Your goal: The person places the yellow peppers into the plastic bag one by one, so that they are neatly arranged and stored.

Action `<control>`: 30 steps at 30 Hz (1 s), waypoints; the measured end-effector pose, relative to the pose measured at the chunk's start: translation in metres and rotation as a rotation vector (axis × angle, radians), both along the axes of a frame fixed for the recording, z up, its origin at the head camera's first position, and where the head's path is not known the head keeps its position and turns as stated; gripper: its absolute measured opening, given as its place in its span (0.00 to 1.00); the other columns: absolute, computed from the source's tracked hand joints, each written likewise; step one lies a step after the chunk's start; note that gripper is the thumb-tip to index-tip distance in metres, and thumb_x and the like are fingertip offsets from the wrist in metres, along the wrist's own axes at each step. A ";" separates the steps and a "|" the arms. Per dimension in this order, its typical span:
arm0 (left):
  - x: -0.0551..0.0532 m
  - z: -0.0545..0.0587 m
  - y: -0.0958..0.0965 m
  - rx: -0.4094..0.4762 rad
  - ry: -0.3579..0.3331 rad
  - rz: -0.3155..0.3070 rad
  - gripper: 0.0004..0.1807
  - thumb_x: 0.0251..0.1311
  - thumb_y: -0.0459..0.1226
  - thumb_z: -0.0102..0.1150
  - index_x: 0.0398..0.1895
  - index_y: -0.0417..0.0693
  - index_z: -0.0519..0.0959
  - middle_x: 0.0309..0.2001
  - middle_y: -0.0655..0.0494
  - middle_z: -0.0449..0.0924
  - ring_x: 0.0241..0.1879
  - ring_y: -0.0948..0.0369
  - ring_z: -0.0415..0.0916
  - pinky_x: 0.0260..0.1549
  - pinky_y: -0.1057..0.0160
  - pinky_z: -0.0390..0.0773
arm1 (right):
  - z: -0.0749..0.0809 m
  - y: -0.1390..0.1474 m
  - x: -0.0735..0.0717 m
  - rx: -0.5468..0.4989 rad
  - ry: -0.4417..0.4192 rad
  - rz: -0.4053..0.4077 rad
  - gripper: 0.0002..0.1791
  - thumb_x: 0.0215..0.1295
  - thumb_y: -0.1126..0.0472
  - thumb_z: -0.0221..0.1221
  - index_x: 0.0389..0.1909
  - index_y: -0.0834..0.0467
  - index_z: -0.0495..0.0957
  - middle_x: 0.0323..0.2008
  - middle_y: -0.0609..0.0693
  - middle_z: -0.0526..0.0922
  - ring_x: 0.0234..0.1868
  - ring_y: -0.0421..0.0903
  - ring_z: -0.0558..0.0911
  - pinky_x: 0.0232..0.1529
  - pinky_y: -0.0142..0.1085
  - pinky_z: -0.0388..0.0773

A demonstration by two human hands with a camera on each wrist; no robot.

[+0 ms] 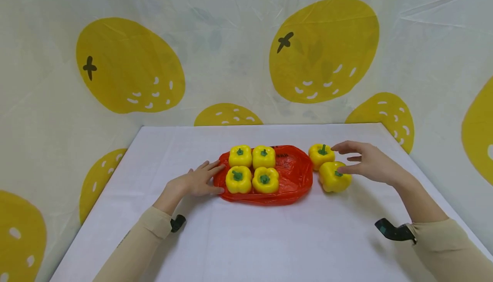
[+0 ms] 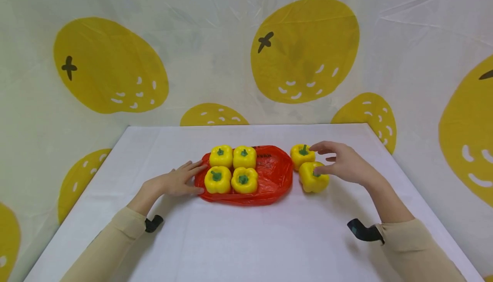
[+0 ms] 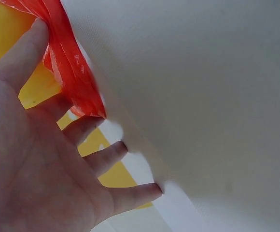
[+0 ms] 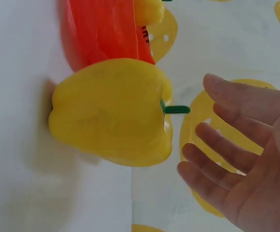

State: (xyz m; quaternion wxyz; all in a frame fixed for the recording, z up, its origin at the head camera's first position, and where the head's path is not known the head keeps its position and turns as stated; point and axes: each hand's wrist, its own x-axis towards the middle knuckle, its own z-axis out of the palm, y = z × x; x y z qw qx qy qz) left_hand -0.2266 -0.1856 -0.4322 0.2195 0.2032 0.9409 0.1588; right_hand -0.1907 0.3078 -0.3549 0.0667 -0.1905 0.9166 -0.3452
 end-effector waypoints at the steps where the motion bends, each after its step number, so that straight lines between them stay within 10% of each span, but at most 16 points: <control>1: 0.000 0.000 0.000 0.000 -0.001 0.001 0.48 0.65 0.57 0.63 0.83 0.56 0.54 0.82 0.50 0.46 0.80 0.42 0.37 0.68 0.25 0.43 | -0.001 0.002 0.000 0.007 -0.009 0.008 0.32 0.63 0.58 0.72 0.65 0.64 0.74 0.63 0.63 0.77 0.63 0.65 0.74 0.61 0.61 0.73; 17: -0.002 -0.002 0.000 0.000 0.002 -0.001 0.48 0.64 0.57 0.64 0.83 0.54 0.56 0.82 0.48 0.48 0.79 0.40 0.40 0.66 0.22 0.45 | -0.015 0.007 0.004 0.018 -0.148 0.079 0.35 0.59 0.62 0.73 0.67 0.60 0.73 0.66 0.63 0.73 0.67 0.66 0.68 0.59 0.62 0.75; 30: -0.001 0.000 0.000 0.001 0.005 -0.006 0.48 0.64 0.57 0.64 0.83 0.53 0.55 0.82 0.47 0.48 0.79 0.39 0.40 0.66 0.23 0.45 | -0.014 0.007 0.004 0.053 -0.092 0.067 0.33 0.59 0.64 0.73 0.66 0.61 0.74 0.64 0.63 0.75 0.63 0.68 0.72 0.54 0.54 0.81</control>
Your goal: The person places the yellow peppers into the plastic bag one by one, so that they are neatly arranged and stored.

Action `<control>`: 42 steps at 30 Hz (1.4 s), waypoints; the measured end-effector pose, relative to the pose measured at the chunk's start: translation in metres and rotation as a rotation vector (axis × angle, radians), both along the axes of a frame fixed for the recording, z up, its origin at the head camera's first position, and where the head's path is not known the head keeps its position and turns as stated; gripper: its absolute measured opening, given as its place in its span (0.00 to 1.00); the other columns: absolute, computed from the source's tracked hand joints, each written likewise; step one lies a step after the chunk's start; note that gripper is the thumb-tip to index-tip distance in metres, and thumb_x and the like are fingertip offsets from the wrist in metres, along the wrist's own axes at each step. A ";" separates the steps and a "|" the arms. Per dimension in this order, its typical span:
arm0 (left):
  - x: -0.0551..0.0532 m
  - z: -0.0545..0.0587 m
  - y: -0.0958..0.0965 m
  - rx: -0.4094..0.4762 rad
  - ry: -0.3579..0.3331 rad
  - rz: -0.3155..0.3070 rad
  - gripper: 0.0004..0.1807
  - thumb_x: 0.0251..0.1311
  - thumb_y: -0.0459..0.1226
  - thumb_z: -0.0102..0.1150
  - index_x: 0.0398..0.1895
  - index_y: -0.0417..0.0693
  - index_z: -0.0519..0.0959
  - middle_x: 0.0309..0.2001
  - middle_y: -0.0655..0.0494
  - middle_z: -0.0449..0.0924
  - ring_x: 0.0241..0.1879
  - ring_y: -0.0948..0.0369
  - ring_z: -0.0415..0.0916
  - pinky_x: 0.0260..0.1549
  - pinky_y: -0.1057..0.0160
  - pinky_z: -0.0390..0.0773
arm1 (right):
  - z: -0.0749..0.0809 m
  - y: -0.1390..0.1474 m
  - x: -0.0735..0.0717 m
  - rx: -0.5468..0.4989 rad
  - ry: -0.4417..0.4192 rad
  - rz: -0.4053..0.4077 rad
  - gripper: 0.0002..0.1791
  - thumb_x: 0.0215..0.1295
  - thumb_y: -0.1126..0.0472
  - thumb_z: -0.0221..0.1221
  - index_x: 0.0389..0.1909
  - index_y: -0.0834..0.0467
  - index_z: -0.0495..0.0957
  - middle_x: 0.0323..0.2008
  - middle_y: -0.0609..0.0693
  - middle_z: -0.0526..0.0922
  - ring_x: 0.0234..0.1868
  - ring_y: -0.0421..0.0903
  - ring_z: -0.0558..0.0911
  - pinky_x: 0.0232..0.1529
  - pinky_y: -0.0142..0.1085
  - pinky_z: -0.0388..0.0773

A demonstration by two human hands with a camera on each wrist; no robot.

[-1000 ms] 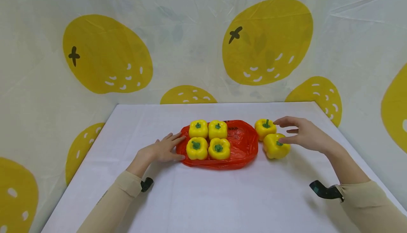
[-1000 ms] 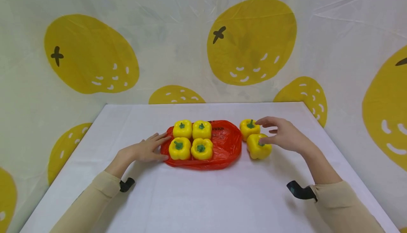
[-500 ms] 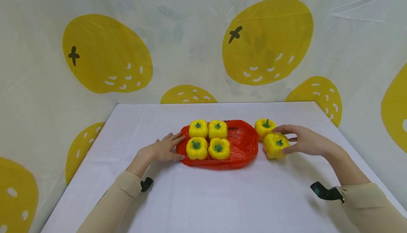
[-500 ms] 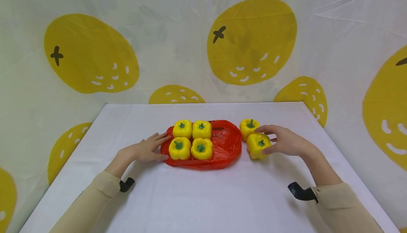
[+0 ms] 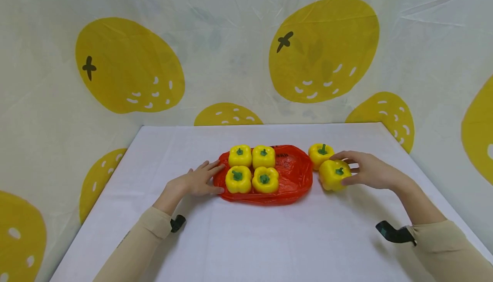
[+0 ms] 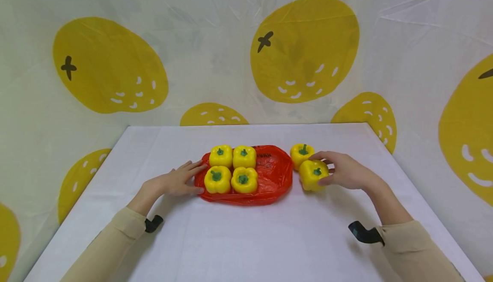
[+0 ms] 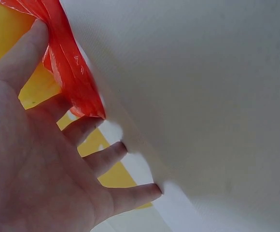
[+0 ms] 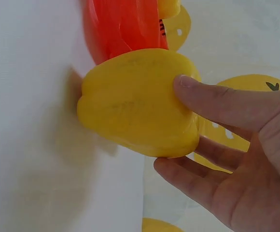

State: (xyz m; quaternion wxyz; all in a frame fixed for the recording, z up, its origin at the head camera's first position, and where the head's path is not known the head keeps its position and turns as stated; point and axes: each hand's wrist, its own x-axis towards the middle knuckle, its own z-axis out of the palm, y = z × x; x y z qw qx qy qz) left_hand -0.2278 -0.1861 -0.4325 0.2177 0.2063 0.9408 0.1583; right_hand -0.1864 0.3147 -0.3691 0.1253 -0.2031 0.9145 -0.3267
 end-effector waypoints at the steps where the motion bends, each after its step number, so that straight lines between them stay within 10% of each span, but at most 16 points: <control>1: 0.000 0.000 0.000 0.000 0.001 0.000 0.48 0.64 0.57 0.64 0.83 0.53 0.55 0.82 0.47 0.48 0.79 0.39 0.40 0.66 0.23 0.45 | 0.001 0.000 0.000 0.004 0.007 0.000 0.33 0.60 0.64 0.73 0.66 0.61 0.74 0.64 0.63 0.75 0.63 0.68 0.72 0.54 0.53 0.82; 25: 0.000 -0.001 -0.001 -0.005 -0.007 -0.006 0.48 0.65 0.57 0.63 0.83 0.54 0.54 0.82 0.48 0.47 0.79 0.40 0.38 0.67 0.23 0.44 | 0.043 -0.017 -0.010 0.003 0.096 0.010 0.34 0.63 0.55 0.72 0.68 0.59 0.73 0.63 0.57 0.77 0.62 0.62 0.76 0.52 0.45 0.83; 42: -0.002 -0.004 0.000 -0.008 -0.006 0.000 0.48 0.65 0.57 0.63 0.83 0.56 0.54 0.82 0.49 0.47 0.80 0.41 0.38 0.67 0.23 0.44 | 0.034 -0.063 -0.031 -0.013 0.103 0.045 0.33 0.64 0.56 0.71 0.68 0.58 0.73 0.63 0.57 0.77 0.62 0.61 0.74 0.54 0.53 0.82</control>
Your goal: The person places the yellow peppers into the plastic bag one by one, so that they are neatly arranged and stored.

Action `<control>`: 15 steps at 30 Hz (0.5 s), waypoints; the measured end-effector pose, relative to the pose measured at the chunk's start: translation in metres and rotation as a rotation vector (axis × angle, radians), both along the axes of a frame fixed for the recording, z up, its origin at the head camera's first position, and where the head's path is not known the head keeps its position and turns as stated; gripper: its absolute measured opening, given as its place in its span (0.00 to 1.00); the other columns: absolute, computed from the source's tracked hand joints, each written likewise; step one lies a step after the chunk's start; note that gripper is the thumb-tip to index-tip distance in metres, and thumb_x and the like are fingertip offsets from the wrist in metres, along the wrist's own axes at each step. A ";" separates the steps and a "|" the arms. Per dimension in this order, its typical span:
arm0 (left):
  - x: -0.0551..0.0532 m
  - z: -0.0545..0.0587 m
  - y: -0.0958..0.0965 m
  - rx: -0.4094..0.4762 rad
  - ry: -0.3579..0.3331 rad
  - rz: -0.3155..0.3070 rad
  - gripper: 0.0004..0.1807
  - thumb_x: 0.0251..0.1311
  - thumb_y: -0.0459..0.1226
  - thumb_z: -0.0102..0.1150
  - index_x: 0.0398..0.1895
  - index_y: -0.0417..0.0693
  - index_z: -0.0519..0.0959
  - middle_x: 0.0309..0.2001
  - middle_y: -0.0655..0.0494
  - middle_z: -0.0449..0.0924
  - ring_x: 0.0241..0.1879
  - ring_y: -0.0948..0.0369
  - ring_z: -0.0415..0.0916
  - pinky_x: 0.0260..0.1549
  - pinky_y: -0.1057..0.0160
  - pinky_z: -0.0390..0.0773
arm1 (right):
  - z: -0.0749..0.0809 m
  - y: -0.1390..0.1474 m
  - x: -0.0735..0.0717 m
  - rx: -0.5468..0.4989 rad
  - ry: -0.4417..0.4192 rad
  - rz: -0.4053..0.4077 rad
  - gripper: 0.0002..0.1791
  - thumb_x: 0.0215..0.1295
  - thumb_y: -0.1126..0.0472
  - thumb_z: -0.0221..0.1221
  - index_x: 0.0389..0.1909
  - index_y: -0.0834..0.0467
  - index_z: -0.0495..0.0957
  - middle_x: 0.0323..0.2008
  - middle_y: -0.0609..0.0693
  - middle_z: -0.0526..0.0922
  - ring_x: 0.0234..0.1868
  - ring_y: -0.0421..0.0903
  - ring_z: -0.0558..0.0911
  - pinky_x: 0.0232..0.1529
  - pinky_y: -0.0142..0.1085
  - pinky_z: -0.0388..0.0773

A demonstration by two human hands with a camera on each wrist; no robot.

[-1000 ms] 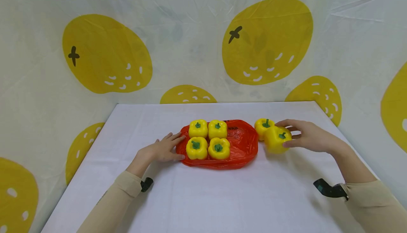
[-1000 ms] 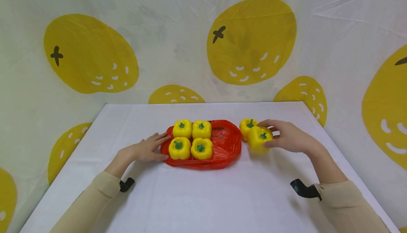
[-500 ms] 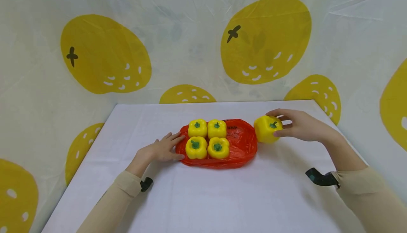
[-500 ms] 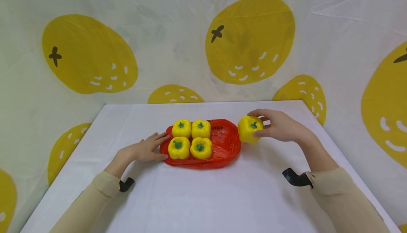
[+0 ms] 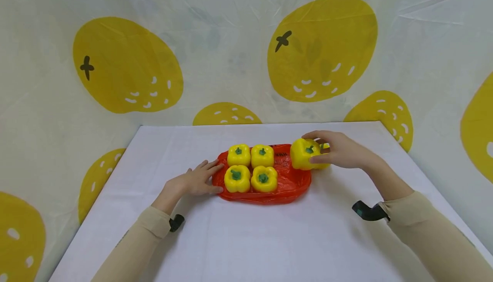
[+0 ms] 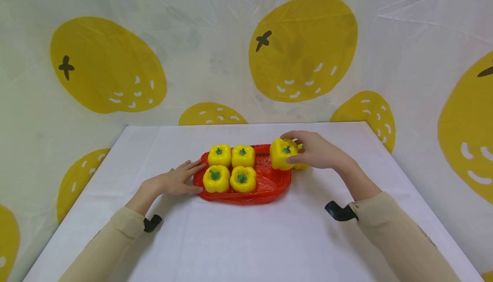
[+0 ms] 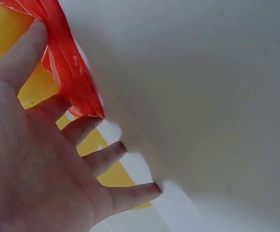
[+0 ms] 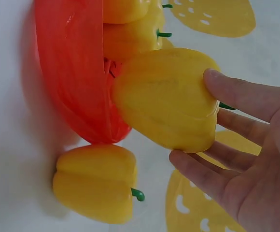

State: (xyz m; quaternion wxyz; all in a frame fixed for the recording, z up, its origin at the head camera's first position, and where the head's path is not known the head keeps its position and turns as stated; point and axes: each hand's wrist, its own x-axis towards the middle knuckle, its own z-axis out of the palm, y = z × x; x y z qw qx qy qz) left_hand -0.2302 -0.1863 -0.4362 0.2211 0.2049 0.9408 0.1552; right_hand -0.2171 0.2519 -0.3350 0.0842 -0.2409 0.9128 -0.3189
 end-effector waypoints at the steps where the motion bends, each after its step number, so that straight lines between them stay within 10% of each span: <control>1: 0.000 0.000 0.000 0.001 0.000 0.001 0.48 0.65 0.57 0.63 0.83 0.56 0.54 0.82 0.49 0.47 0.80 0.41 0.39 0.67 0.23 0.44 | 0.000 -0.003 -0.001 0.008 -0.002 0.003 0.33 0.64 0.56 0.71 0.68 0.58 0.74 0.63 0.56 0.77 0.62 0.61 0.75 0.54 0.52 0.82; 15: 0.001 0.002 0.000 -0.001 0.011 -0.001 0.48 0.65 0.57 0.63 0.83 0.56 0.54 0.82 0.49 0.47 0.80 0.41 0.38 0.66 0.22 0.44 | -0.022 -0.030 -0.024 0.026 -0.042 0.015 0.33 0.62 0.58 0.71 0.68 0.58 0.74 0.63 0.56 0.77 0.62 0.60 0.75 0.53 0.50 0.83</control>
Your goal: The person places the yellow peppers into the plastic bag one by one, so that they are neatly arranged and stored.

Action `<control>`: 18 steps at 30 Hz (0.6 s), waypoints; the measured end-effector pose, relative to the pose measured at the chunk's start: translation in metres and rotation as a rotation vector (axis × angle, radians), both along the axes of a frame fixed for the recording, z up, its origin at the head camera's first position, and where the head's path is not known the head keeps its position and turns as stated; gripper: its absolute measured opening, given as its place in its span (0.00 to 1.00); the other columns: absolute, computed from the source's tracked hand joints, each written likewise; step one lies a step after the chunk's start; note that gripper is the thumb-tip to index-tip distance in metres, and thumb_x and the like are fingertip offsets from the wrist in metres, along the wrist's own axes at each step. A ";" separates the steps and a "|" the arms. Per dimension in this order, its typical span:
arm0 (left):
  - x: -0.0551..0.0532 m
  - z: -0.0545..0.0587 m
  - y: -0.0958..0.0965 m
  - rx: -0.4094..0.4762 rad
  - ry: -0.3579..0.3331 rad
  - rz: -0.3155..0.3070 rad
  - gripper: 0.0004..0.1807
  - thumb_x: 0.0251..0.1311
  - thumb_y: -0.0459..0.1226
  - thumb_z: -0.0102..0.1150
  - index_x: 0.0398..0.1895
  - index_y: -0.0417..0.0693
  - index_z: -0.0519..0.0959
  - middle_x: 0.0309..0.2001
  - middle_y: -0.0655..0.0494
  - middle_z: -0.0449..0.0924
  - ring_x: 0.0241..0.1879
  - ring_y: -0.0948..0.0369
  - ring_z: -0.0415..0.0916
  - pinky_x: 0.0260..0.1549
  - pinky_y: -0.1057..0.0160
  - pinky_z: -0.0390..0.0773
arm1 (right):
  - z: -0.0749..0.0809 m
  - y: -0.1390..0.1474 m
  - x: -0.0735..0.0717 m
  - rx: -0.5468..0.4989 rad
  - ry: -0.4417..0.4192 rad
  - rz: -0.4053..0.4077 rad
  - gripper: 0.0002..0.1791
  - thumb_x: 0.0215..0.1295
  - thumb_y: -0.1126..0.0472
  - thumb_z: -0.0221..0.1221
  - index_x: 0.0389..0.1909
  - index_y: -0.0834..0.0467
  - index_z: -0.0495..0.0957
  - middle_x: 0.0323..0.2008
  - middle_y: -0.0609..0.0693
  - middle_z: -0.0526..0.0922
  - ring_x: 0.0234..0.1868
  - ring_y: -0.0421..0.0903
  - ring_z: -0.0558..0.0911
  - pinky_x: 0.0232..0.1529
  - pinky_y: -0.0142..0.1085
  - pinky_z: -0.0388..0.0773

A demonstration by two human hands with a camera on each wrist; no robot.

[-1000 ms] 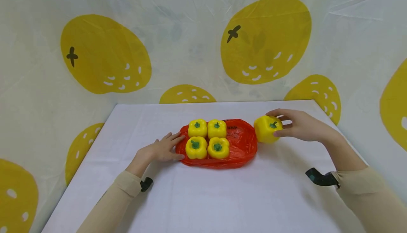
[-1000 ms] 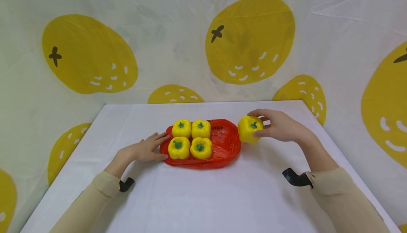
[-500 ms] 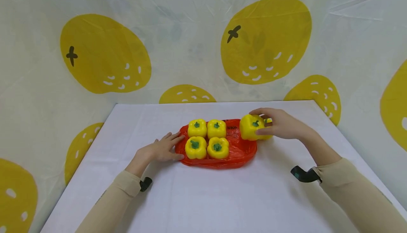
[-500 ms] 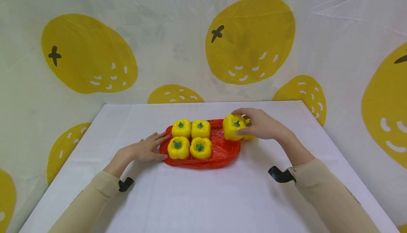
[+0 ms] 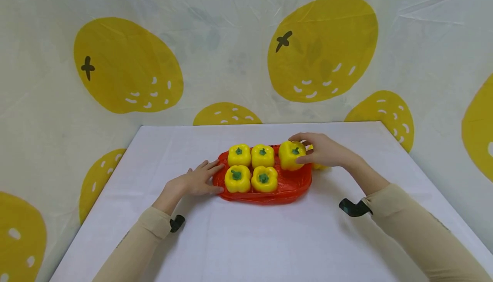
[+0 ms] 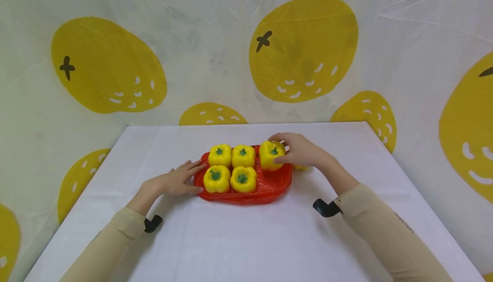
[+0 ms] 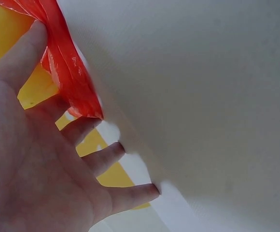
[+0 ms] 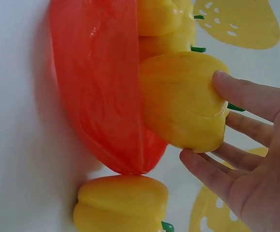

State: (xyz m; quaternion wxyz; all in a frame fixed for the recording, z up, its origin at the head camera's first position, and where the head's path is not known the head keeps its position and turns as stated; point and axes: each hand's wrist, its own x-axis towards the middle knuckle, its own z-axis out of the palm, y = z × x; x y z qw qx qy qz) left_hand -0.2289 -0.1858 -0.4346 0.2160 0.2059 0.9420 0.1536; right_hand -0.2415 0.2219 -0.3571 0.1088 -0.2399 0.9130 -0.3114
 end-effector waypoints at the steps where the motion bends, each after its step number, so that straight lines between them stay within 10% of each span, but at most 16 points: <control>1: 0.000 0.000 0.000 0.001 0.000 -0.001 0.48 0.65 0.57 0.63 0.83 0.56 0.54 0.82 0.49 0.47 0.80 0.40 0.38 0.66 0.22 0.44 | -0.001 -0.002 -0.001 0.004 -0.003 0.002 0.33 0.62 0.58 0.72 0.68 0.58 0.74 0.63 0.56 0.77 0.62 0.59 0.75 0.53 0.49 0.83; 18: -0.001 -0.001 -0.002 0.010 0.002 -0.004 0.48 0.65 0.58 0.63 0.83 0.56 0.54 0.82 0.49 0.47 0.79 0.40 0.38 0.65 0.21 0.43 | -0.017 -0.019 -0.009 0.072 -0.032 -0.022 0.33 0.63 0.59 0.70 0.69 0.60 0.73 0.64 0.60 0.77 0.63 0.61 0.73 0.59 0.56 0.78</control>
